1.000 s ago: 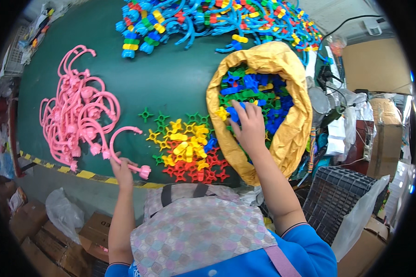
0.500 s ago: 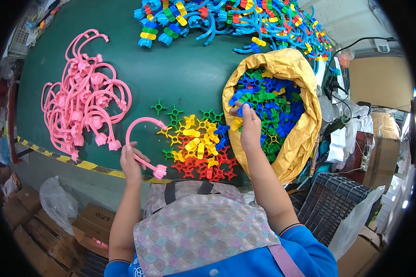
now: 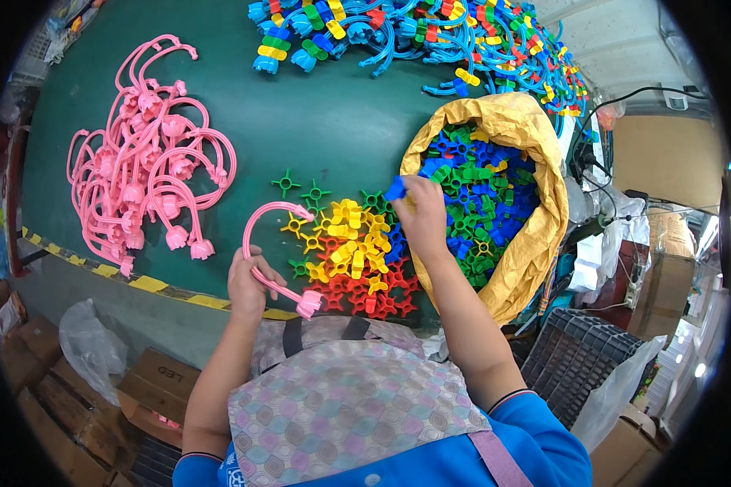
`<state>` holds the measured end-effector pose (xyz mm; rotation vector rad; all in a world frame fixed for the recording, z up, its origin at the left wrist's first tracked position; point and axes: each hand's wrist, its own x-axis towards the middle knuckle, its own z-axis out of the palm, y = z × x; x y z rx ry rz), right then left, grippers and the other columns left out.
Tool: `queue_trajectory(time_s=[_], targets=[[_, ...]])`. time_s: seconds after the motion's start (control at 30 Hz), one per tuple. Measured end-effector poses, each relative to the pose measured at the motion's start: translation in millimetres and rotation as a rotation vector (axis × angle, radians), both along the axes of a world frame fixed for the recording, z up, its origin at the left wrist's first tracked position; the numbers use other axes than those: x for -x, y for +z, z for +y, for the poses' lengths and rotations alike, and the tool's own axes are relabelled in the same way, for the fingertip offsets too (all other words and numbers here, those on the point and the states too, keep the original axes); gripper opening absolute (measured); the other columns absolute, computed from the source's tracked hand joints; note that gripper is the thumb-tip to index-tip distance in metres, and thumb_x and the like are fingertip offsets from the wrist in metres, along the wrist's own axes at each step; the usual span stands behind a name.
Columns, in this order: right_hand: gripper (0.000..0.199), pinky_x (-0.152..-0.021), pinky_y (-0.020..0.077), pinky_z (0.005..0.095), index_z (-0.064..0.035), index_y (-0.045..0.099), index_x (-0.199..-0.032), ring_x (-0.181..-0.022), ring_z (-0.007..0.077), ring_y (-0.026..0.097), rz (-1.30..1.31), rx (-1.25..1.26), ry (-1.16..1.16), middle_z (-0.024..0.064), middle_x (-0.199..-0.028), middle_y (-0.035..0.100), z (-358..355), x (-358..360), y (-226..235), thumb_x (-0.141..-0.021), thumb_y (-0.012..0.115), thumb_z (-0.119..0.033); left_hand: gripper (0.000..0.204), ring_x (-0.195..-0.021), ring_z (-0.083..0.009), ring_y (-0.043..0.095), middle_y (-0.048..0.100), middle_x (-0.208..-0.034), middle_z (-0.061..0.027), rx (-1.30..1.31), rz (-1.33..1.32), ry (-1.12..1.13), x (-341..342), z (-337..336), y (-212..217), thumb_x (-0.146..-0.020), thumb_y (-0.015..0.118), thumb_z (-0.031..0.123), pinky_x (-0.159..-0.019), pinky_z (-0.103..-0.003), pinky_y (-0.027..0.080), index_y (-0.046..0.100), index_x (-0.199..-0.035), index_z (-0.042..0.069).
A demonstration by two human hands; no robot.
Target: The person repeatedly picks pink plastic hooks and colorful star-shaped connectors from a table and a yellow bag, then snaps them together by hand. The assembled units are placed on the table as the person continues the cycle of picking and joining parts.
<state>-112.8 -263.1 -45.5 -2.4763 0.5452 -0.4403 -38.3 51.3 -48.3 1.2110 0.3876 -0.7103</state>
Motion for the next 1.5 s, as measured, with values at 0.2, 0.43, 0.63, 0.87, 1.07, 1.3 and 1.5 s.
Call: queue_trajectory(time_s=[0.2,0.43,0.63,0.87,1.07,1.3,1.5], targets=[[0.034,-0.095,0.0409,0.0419,-0.0089,0.071,-0.104,-0.106,0.0257,0.055,0.254,0.31,0.273,0.004,-0.105,0.062,8.1,-14.5,-21.2,-0.07,0.077,-0.009,0.039,-0.041,-0.0214,0.056,0.05,-0.055,-0.0051,-0.013,0.03,0.008,0.4,-0.4,-5.0,-0.108,0.036,0.04,-0.029,-0.027,0.036,0.048,-0.101,0.004],[0.033,-0.098,0.0386,0.0429,-0.0091,0.07,-0.1,-0.106,0.0252,0.056,0.229,0.367,0.281,0.0032,-0.103,0.065,2.4,-12.2,-25.3,-0.067,0.076,-0.01,0.037,-0.04,-0.0212,0.054,0.051,-0.055,-0.0052,-0.028,0.078,0.026,3.5,-11.3,0.8,-0.108,0.037,0.038,-0.033,-0.029,0.041,0.048,-0.102,0.003],[0.031,-0.095,0.0421,0.042,-0.0078,0.069,-0.103,-0.104,0.0274,0.061,-0.055,-0.126,0.209,0.0072,-0.108,0.069,37.3,-9.1,11.0,-0.073,0.078,-0.012,0.032,-0.042,-0.022,0.055,0.051,-0.056,-0.0049,-0.02,0.255,0.092,6.3,-26.2,1.5,-0.108,0.037,0.034,-0.035,-0.03,0.042,0.049,-0.105,0.004],[0.035,-0.09,0.0433,0.0415,-0.0067,0.068,-0.106,-0.1,0.0263,0.063,-0.138,-0.068,0.292,0.0067,-0.108,0.07,70.3,-21.8,19.7,-0.073,0.078,-0.013,0.032,-0.039,-0.0221,0.055,0.05,-0.054,-0.0052,0.107,0.294,-0.174,11.9,-32.8,24.2,-0.109,0.036,0.034,-0.03,-0.029,0.034,0.049,-0.104,0.004],[0.033,-0.088,0.0427,0.0416,-0.0058,0.072,-0.101,-0.105,0.0284,0.056,0.055,-0.15,0.339,0.0111,-0.109,0.065,84.0,-22.3,20.6,-0.073,0.078,-0.022,0.034,-0.036,-0.0193,0.047,0.046,-0.053,-0.0031,0.082,0.265,-0.01,6.2,-5.3,29.9,-0.109,0.037,0.036,-0.032,-0.028,0.036,0.049,-0.102,0.005],[0.009,-0.084,0.0401,0.0377,-0.0094,0.067,-0.074,-0.094,0.0241,0.052,0.359,0.508,0.531,0.0069,-0.091,0.055,104.9,-15.2,-6.5,-0.079,0.062,-0.014,0.032,-0.039,-0.0206,0.051,0.049,-0.054,-0.0042,0.041,0.234,0.066,21.8,14.4,6.0,-0.109,0.038,0.036,-0.035,-0.03,0.039,0.05,-0.101,0.008],[0.007,-0.085,0.0402,0.0381,-0.0085,0.066,-0.077,-0.096,0.0245,0.051,0.343,0.501,0.628,0.0074,-0.092,0.054,92.4,-15.2,-6.8,-0.077,0.064,-0.015,0.031,-0.039,-0.0219,0.05,0.052,-0.056,-0.0068,0.114,0.231,0.116,27.0,22.2,-10.4,-0.109,0.036,0.035,-0.051,-0.037,0.054,0.047,-0.102,0.007]])
